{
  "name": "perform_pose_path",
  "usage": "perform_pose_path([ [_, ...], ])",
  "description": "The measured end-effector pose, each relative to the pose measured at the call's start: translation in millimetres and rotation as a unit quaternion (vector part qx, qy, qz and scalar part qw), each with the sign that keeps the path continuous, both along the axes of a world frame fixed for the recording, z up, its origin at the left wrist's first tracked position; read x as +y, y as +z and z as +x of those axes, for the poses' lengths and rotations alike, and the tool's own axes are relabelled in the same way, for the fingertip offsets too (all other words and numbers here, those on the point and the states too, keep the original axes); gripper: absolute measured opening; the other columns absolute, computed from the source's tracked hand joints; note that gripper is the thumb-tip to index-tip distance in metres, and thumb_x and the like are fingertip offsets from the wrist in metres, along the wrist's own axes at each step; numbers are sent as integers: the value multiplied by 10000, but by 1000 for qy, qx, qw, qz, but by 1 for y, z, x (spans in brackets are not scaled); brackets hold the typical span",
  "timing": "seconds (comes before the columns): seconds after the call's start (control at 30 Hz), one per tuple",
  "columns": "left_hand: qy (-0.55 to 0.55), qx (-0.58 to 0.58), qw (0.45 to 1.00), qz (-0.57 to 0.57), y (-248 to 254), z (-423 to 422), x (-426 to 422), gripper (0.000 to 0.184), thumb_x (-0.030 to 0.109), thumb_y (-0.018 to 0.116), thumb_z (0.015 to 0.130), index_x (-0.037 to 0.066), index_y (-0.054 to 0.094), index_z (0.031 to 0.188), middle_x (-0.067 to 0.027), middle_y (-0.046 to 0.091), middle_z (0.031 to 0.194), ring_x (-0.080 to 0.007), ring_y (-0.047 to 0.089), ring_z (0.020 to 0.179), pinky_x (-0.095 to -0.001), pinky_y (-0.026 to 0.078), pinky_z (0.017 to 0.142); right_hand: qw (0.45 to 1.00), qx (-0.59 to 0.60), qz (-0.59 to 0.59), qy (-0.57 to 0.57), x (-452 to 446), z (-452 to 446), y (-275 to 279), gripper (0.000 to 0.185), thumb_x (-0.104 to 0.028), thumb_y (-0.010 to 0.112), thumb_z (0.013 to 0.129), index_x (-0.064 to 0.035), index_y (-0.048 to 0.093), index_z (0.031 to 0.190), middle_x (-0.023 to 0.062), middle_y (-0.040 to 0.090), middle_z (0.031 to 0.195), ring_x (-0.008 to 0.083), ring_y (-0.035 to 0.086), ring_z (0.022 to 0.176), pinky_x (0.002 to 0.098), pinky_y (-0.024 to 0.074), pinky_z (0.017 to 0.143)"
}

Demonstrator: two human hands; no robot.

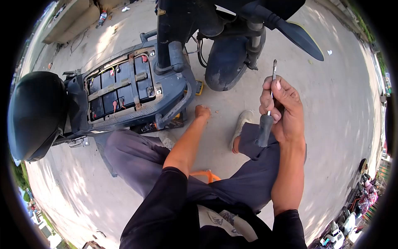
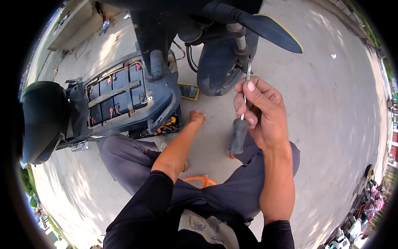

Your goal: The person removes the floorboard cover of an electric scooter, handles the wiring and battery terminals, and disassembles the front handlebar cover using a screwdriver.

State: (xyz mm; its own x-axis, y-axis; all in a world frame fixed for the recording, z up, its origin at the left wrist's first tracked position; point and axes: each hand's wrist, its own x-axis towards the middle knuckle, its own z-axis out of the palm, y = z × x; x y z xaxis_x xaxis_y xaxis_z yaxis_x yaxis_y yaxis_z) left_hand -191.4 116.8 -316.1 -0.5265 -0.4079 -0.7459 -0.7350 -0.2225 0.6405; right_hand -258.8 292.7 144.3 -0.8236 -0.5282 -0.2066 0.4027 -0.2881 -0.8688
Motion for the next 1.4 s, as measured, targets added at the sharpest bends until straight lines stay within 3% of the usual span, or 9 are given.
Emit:
perform_pose_path([
  [0.17, -90, 57, 978, -177, -69, -2, -5, 109, 75, 729, 923, -1, 751, 998, -179, 761, 991, -229, 763, 830, -372, 619, 692, 999, 4, 21, -38, -4, -2, 5, 269, -292, 619, 1092, -27, 660, 1074, 53, 664, 717, 30, 434, 487, 192, 293, 454],
  [0.33, -3, 27, 984, 175, 146, 47, 27, 221, 124, 584, 1068, -4, 651, 1235, -135, 749, 1040, -212, 749, 878, -355, 628, 754, 999, 25, -6, -42, -15, -5, 3, 231, -261, 602, 1094, -34, 641, 1108, 74, 698, 789, 67, 498, 552, 224, 358, 503],
  [0.53, 84, 363, 850, 372, 334, 80, 31, 460, 404, 495, 1128, -2, 569, 1330, -132, 714, 1051, -204, 709, 868, -317, 592, 727, 996, 60, 26, -55, -33, 5, -5, 212, -245, 583, 1105, -39, 631, 1114, 105, 734, 851, 91, 542, 590, 246, 422, 550],
  [0.7, -87, 431, 898, 22, 428, 88, 10, 502, 308, 639, 1083, -48, 508, 1411, -102, 675, 1069, -150, 650, 801, -271, 526, 711, 994, 82, -33, -59, -37, 15, -4, 211, -250, 600, 1104, -44, 643, 1108, 117, 748, 887, 104, 613, 669, 254, 480, 588],
  [0.83, -210, 446, 851, -181, 484, 97, -3, 519, 213, 730, 1016, -39, 510, 1413, -136, 670, 1037, -169, 604, 698, -318, 519, 671, 986, 136, -82, -59, -38, 27, 22, 222, -251, 623, 1096, -34, 663, 1118, 120, 753, 909, 102, 620, 674, 254, 505, 603],
  [0.87, -204, 486, 811, -254, 498, 96, -4, 477, 176, 730, 997, -32, 534, 1378, -178, 669, 1049, -268, 663, 705, -379, 550, 667, 984, 149, -83, -55, -40, 30, 33, 229, -256, 622, 1097, -33, 667, 1121, 122, 755, 915, 101, 620, 672, 254, 504, 602],
  [1.0, -151, 572, 659, -464, 524, 63, -22, 364, 133, 707, 984, -31, 583, 1284, -203, 676, 1055, -411, 713, 821, -480, 569, 638, 975, 191, -95, -57, -59, 34, 78, 281, -277, 611, 1105, -13, 674, 1179, 108, 760, 980, 93, 609, 708, 251, 506, 624],
  [1.17, -83, 568, 628, -524, 529, 16, -40, 342, 180, 708, 996, -22, 618, 1258, -147, 696, 940, -356, 722, 716, -439, 572, 575, 972, 218, -60, -63, -93, 8, 97, 318, -264, 584, 1118, 6, 637, 1278, 86, 750, 1050, 77, 584, 748, 241, 498, 650],
  [1.4, -71, 574, 649, -495, 514, 1, -39, 362, 209, 715, 997, -31, 627, 1253, -145, 698, 925, -326, 732, 685, -405, 577, 542, 969, 212, -70, -105, -101, -7, 80, 267, -241, 587, 1114, 2, 675, 1182, 76, 739, 975, 69, 558, 677, 234, 474, 615],
])
